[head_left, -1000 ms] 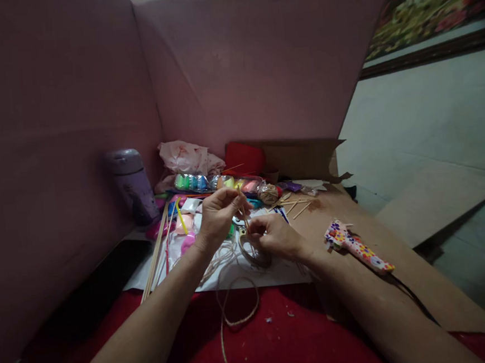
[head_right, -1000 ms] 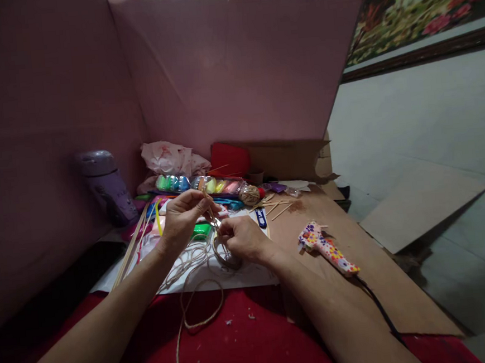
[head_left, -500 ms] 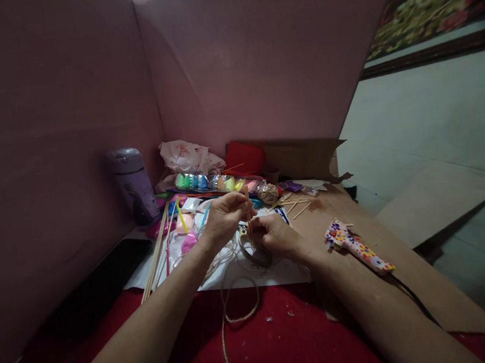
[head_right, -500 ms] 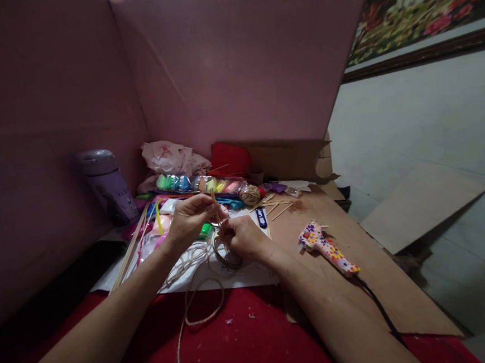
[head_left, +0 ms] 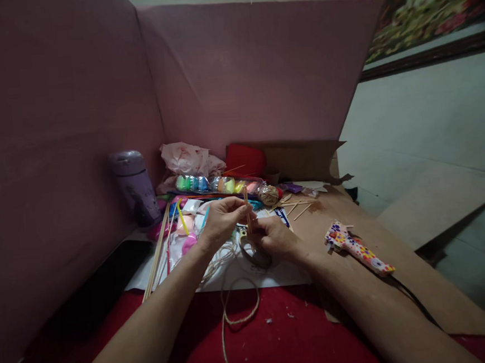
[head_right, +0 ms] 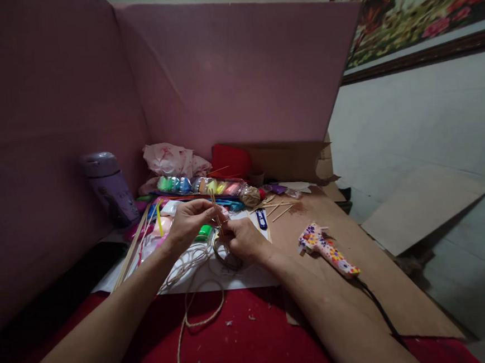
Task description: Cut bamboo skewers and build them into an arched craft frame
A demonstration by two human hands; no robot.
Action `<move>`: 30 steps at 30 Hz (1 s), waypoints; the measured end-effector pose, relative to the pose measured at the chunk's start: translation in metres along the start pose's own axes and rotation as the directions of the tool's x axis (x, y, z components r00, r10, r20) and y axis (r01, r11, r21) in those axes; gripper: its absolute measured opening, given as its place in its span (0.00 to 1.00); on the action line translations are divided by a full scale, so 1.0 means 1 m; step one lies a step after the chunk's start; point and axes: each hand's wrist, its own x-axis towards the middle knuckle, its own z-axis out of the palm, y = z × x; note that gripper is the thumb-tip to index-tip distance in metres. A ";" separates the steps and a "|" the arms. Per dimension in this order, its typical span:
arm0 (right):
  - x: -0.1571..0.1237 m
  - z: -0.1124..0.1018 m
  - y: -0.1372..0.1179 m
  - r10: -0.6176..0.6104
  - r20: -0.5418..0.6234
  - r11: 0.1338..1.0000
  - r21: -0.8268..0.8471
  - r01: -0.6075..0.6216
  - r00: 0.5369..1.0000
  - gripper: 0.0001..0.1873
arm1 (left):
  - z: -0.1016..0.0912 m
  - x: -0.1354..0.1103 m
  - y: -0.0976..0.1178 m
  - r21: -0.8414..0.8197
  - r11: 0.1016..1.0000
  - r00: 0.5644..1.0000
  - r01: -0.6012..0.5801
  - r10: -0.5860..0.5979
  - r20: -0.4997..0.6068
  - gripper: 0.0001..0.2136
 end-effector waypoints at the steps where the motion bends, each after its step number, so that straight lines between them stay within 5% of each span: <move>1: 0.000 0.000 0.000 -0.002 0.001 1.000 0.001 0.002 1.000 0.09 | 0.000 0.000 0.001 0.006 1.000 1.000 0.006 -0.006 0.009 0.10; 24: 0.000 0.003 0.002 0.036 -0.039 0.998 0.055 -0.034 0.999 0.09 | -0.002 0.000 -0.002 -0.018 1.000 0.999 0.017 -0.018 -0.044 0.12; 30: 0.004 -0.004 -0.002 0.070 -0.142 0.993 0.105 -0.055 0.987 0.05 | -0.003 0.000 0.003 -0.114 0.993 0.986 -0.014 -0.005 -0.169 0.13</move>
